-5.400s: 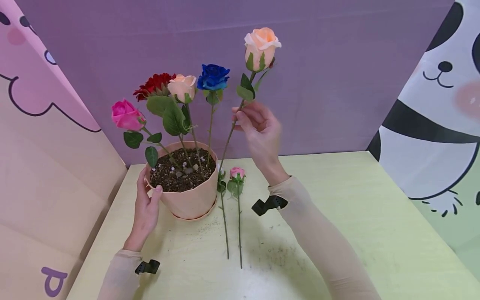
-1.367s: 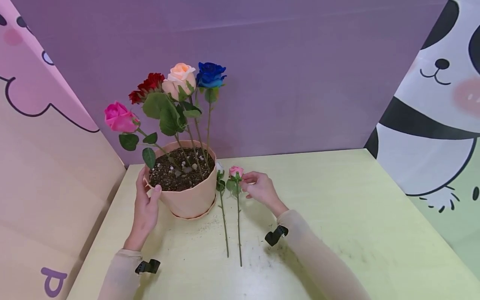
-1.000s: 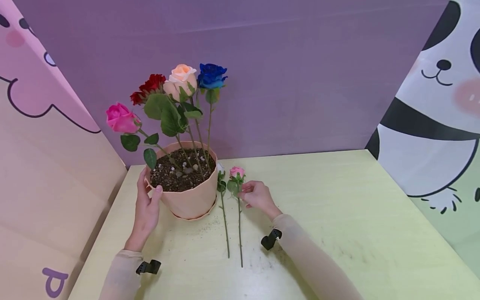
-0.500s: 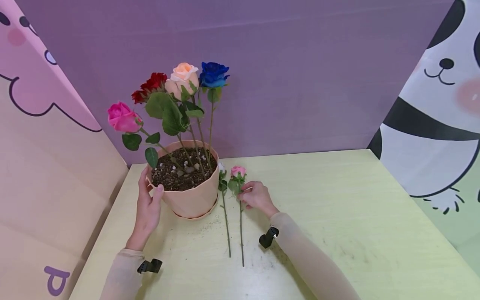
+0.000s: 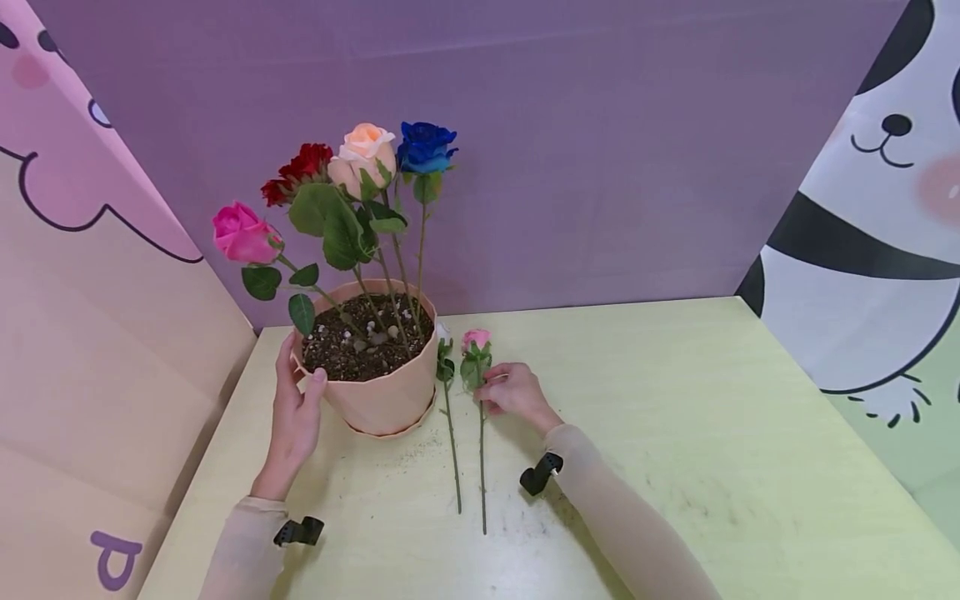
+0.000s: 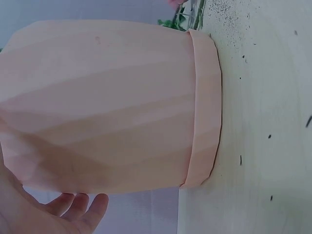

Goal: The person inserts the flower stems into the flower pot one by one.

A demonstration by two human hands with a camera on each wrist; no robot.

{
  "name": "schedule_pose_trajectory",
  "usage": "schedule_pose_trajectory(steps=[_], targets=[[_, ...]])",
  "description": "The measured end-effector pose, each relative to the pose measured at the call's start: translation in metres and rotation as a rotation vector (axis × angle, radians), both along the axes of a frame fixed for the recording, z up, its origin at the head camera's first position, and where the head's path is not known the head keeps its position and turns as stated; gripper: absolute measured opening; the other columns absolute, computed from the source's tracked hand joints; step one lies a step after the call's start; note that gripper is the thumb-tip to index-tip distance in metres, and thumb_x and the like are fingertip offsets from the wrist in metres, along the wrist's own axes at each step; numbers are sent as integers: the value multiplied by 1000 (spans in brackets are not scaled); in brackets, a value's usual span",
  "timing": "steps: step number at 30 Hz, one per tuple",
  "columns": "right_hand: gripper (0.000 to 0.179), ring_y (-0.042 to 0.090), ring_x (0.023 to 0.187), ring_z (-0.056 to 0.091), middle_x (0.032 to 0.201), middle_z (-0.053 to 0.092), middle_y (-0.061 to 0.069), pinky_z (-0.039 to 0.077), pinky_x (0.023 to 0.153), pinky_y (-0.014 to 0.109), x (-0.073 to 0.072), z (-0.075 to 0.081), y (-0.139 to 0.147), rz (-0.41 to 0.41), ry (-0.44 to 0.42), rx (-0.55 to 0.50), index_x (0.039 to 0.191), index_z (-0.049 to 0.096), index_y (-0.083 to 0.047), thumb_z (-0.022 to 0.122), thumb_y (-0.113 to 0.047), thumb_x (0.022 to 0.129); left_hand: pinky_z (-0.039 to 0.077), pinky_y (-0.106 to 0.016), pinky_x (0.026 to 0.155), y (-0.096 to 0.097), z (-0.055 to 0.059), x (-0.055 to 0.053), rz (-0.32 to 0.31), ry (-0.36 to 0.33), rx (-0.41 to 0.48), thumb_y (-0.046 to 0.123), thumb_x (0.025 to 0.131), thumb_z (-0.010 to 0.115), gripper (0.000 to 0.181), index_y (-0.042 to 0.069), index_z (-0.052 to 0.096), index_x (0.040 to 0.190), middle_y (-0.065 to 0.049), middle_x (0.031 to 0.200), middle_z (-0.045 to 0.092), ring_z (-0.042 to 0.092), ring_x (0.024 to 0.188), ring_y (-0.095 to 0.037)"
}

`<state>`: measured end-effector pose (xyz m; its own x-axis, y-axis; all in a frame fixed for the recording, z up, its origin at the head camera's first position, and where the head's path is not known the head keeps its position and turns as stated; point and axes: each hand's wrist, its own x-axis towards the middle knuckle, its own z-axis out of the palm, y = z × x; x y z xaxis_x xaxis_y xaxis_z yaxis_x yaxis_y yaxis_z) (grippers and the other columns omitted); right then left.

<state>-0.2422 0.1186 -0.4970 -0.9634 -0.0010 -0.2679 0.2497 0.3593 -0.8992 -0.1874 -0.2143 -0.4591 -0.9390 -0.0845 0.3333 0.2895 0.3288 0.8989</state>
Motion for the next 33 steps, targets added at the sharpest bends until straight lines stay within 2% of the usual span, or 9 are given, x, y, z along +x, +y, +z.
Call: schedule_pose_trajectory(steps=[6,12,15,19,27,33], targets=[[31,16,78,74,110,78,24,65,78,34,0,8,8,27,17,-93,122,73,6,76,-9,95,35,-70,115,0,1,0,-7,5,0,24,113,47,74,21,4,173,-14,178,17,31,154,-48],[34,19,88,76,125,73,29,65,85,41,6,28,13,63,38,-161,126,70,8,71,-14,100,35,-69,116,0,1,0,-6,7,3,24,113,47,73,22,5,173,-15,177,18,31,154,-47],[34,22,92,77,124,73,28,64,88,44,9,38,15,94,45,-182,126,69,6,70,-18,102,36,-66,115,0,1,0,-1,6,0,23,114,47,72,23,5,173,-14,177,19,32,153,-44],[35,24,96,78,121,76,24,65,86,41,11,50,15,122,61,-210,129,67,4,69,-19,103,36,-63,115,0,1,0,3,3,-2,23,114,46,72,23,6,173,-13,177,20,33,153,-43],[32,15,88,78,119,77,25,66,80,36,18,72,16,123,140,-242,127,69,4,71,-17,103,36,-71,115,1,0,2,3,-13,-8,26,114,47,72,24,5,173,-16,176,19,30,156,-49],[33,11,83,77,115,79,22,66,79,36,21,88,17,92,229,-283,127,71,6,73,-15,101,36,-70,115,2,1,2,2,-9,-8,25,114,47,71,23,6,173,-16,176,19,30,155,-49]])
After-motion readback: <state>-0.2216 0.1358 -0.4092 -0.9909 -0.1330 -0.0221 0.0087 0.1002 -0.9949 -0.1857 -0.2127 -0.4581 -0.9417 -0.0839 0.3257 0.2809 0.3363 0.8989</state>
